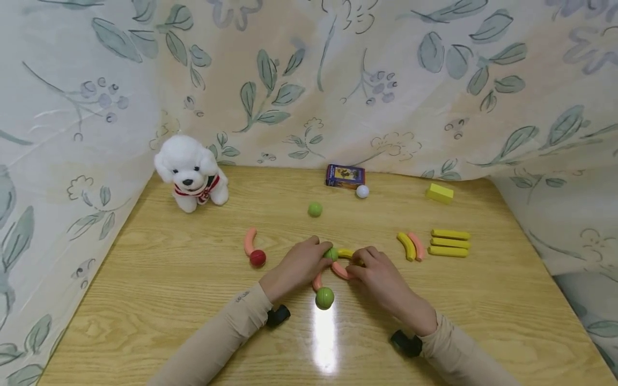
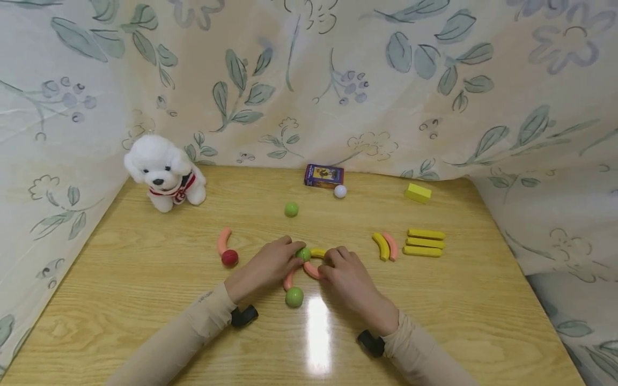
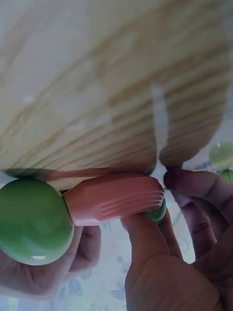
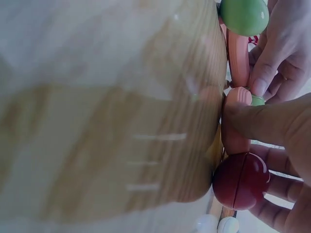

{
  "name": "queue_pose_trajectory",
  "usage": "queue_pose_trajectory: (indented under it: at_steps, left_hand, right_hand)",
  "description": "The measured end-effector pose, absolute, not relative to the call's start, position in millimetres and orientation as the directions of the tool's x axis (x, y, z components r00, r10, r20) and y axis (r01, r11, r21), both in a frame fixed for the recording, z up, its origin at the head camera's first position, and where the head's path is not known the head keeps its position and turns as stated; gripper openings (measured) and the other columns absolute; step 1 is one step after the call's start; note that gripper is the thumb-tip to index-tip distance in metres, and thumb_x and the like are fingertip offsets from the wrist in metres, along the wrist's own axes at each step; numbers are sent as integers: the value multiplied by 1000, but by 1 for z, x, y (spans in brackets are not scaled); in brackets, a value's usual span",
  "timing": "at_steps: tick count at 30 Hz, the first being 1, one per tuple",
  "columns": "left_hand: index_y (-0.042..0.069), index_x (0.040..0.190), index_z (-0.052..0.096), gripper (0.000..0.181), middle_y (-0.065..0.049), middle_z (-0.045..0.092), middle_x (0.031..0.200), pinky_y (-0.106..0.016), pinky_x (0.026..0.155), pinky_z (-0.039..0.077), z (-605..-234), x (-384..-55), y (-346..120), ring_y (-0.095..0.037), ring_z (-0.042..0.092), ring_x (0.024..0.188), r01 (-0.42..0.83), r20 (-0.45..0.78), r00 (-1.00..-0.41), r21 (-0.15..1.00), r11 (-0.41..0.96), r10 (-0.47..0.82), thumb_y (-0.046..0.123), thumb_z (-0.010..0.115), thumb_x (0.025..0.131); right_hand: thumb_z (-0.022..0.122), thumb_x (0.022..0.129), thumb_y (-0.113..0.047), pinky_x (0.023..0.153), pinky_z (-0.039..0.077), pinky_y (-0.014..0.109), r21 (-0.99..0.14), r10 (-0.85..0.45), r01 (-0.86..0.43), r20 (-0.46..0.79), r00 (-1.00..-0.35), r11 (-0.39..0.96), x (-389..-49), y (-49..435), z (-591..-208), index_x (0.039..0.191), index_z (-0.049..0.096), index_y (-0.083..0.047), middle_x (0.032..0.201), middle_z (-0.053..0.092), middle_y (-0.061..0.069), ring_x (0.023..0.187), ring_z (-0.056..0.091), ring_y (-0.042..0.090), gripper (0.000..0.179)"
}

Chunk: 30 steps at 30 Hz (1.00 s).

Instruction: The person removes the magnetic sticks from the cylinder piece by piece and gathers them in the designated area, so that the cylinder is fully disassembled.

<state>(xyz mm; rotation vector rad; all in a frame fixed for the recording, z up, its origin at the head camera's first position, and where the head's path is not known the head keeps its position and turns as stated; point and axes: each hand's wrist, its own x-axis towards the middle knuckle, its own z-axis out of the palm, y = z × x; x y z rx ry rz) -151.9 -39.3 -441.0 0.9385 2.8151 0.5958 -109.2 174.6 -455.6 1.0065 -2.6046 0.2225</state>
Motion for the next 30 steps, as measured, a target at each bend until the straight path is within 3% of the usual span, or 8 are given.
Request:
queue_pose_trajectory:
  at_steps: [3, 7, 19, 23, 27, 30]
  left_hand:
    - [11, 105, 63, 18, -3, 54, 83, -24, 58, 37, -442, -153, -36, -13, 45, 69, 555, 21, -797, 419, 719, 603, 26, 57, 99]
    - [11, 95, 60, 13, -3, 54, 82, -25, 57, 38, -440, -153, -36, -14, 47, 68, 538, 28, -807, 448, 714, 591, 24, 59, 98]
    - [6, 109, 63, 19, -8, 60, 89, -29, 64, 45, -442, -157, -37, -18, 54, 75, 517, 12, -815, 464, 720, 579, 21, 57, 99]
    - [2, 124, 58, 34, -14, 63, 102, -36, 72, 52, -439, -152, -38, -24, 61, 85, 479, -6, -842, 453, 752, 540, 24, 58, 98]
    - [2, 123, 57, 43, -12, 60, 100, -34, 65, 51, -431, -137, -41, -21, 60, 77, 452, -4, -870, 390, 802, 492, 36, 62, 96]
    - [8, 111, 60, 43, -6, 56, 94, -25, 55, 43, -426, -122, -42, -13, 52, 68, 516, -30, -828, 352, 781, 561, 46, 65, 91]
  right_hand:
    - [80, 75, -7, 77, 51, 35, -30, -623, -676, 361, -694, 736, -110, 175, -454, 90, 77, -13, 97, 64, 5, 93, 57, 21, 16]
    - [77, 76, -1, 80, 52, 35, -61, -633, -696, 364, -683, 716, -110, 176, -453, 88, 78, -15, 96, 65, 5, 95, 57, 21, 18]
    - [72, 81, 2, 90, 53, 37, -162, -663, -713, 274, -696, 682, -107, 186, -452, 93, 78, -12, 114, 63, 12, 113, 57, 27, 19]
    - [71, 81, 5, 91, 53, 38, -196, -662, -710, 260, -703, 677, -106, 188, -452, 92, 77, -13, 118, 61, 12, 115, 56, 27, 22]
    - [70, 82, 7, 93, 52, 40, -210, -668, -715, 258, -698, 666, -106, 189, -452, 93, 77, -14, 122, 60, 13, 117, 55, 28, 25]
    - [69, 82, 6, 93, 52, 41, -219, -669, -722, 274, -691, 656, -107, 191, -451, 94, 77, -13, 122, 60, 14, 118, 55, 29, 24]
